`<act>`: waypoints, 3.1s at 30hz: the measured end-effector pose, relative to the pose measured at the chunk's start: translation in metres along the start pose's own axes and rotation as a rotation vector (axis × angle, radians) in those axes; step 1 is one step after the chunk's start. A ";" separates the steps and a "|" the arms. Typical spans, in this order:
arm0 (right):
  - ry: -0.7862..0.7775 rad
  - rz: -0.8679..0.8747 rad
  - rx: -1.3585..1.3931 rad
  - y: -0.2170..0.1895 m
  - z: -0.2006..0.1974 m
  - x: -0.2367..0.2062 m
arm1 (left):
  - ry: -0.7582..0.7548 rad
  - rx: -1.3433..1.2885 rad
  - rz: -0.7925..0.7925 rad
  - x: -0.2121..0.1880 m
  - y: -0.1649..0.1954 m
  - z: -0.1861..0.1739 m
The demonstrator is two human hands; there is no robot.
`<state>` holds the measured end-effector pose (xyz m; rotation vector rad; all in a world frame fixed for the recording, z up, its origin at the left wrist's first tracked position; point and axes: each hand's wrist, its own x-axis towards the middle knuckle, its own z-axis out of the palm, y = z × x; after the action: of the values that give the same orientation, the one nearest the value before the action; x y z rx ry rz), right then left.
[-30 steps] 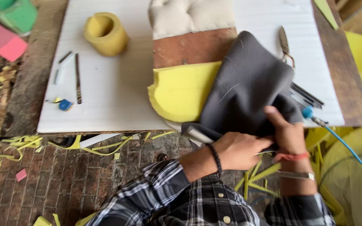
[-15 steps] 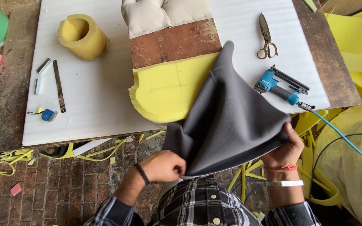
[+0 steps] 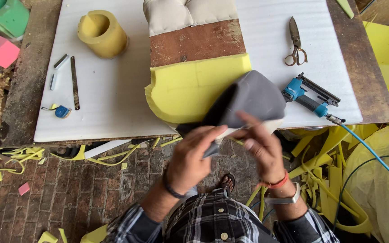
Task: The person positions a tufted beige fabric panel over yellow foam on a wooden furniture frame, aligns a gray fabric layer underneath, and uses a pneumatic staple gun to fasten the fabric to the frame. They press and smooth the fabric, adjust its folds, and staple along the edge while working around the frame.
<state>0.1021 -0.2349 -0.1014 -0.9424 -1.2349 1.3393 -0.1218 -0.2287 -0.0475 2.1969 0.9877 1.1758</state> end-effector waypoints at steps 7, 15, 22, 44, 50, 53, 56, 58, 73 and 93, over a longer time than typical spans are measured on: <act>0.463 -0.322 -1.199 0.042 -0.035 0.017 | 0.255 -0.008 -0.079 -0.034 -0.026 -0.066; 0.500 -0.282 -0.605 0.038 -0.067 -0.024 | 0.309 -0.010 -0.139 -0.076 -0.043 -0.109; 0.477 -0.642 -0.170 -0.017 -0.071 -0.046 | 0.517 -0.067 -0.130 -0.094 -0.043 -0.135; 0.371 0.238 -0.747 0.020 -0.119 0.212 | 0.370 0.224 -0.542 0.066 -0.244 -0.126; 0.354 0.367 -0.235 0.021 -0.126 0.091 | 0.189 0.377 -0.193 0.039 -0.150 -0.068; 0.330 0.100 -0.252 -0.004 -0.079 0.088 | -0.091 0.513 -0.001 0.059 -0.122 -0.020; 0.116 0.257 -0.324 -0.015 0.013 0.117 | -0.076 0.714 0.094 0.060 -0.121 0.006; -0.165 -0.153 -0.634 -0.014 0.071 0.127 | -0.029 0.798 0.106 0.051 -0.134 0.010; 0.420 -0.188 -0.458 -0.014 -0.014 0.110 | -0.026 0.626 0.028 0.052 -0.144 -0.003; 0.498 -0.010 -0.416 0.004 -0.081 0.128 | 0.498 0.349 -0.504 0.079 -0.238 -0.163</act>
<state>0.1606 -0.0947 -0.1061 -1.4555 -1.1345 0.7729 -0.3199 -0.0066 -0.0797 1.7322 1.9436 1.3973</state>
